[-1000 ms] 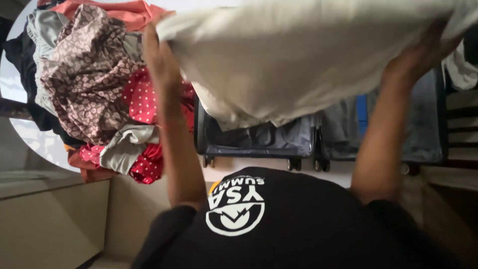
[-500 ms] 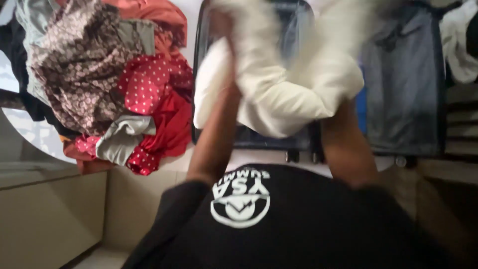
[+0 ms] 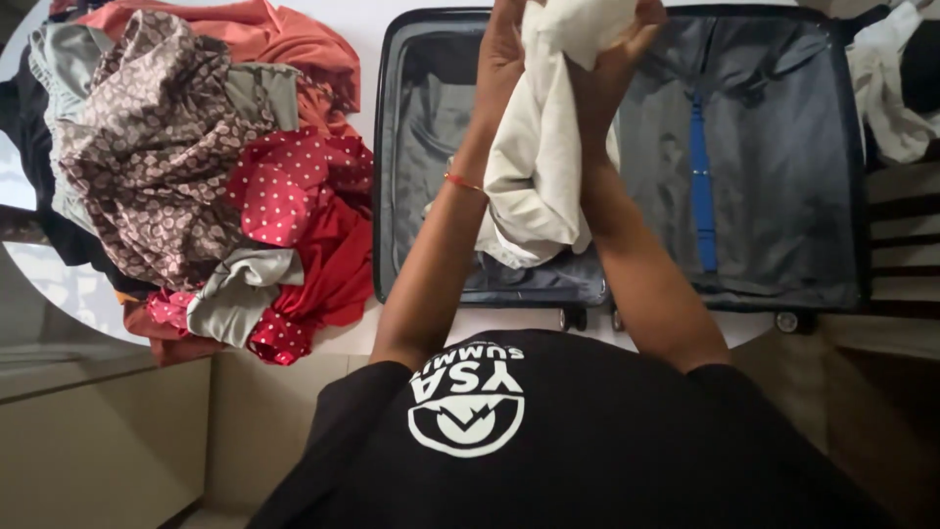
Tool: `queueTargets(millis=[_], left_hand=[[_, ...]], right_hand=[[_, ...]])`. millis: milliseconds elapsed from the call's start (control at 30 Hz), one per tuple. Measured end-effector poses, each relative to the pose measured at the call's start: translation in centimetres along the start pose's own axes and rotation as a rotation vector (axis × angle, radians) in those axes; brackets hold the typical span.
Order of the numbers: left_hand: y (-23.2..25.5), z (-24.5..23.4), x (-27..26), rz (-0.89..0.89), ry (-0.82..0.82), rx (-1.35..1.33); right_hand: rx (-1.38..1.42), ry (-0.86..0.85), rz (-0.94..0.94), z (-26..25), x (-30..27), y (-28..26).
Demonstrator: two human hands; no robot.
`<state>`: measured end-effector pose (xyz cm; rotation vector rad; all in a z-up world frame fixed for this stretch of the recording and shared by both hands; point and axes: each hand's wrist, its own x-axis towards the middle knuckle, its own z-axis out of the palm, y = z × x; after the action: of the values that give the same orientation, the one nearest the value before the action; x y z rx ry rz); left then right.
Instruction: Pack clothes into a blue suitcase.
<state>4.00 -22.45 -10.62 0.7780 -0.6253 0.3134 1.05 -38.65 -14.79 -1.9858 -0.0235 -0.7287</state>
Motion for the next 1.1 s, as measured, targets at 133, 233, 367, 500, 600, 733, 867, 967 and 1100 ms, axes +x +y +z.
queueTargets(millis=[133,233,367,500,600,733,867,967,1100], left_hand=[[1.6,-0.7,0.6,0.025,0.029,0.599],[7.0,0.9,0.9,-0.063,0.123,1.078],[11.9,-1.4,0.1,-0.447,0.016,1.083],[14.5,-3.9,-3.4,-0.615,-0.140,0.436],[14.5,-5.3,-5.7,-0.751,-0.248,0.238],[11.1,-8.5,-7.7,-0.722,-0.447,-0.089],[10.1,-7.8,-4.9,-0.811,-0.158,0.440],[10.6,-9.5,-2.2,-0.703,-0.023,0.593],[12.5,-11.1,2.5,-0.404,0.011,0.284]], right_hand=[[-0.093,-0.024,-0.003,1.9,0.3,0.6],[-0.170,-0.044,0.002,-3.6,0.2,5.3],[-0.026,0.018,0.129,2.6,0.9,1.1],[0.633,0.130,0.451,-0.6,2.8,-3.5],[0.744,0.026,0.513,-1.3,3.5,-6.3],[0.762,0.012,0.619,-1.2,3.6,-9.3],[0.774,-0.104,0.473,-0.9,4.1,-8.9],[0.703,-0.167,0.335,-2.3,-1.9,-5.2],[0.486,-0.219,0.238,-6.8,6.8,-5.0]])
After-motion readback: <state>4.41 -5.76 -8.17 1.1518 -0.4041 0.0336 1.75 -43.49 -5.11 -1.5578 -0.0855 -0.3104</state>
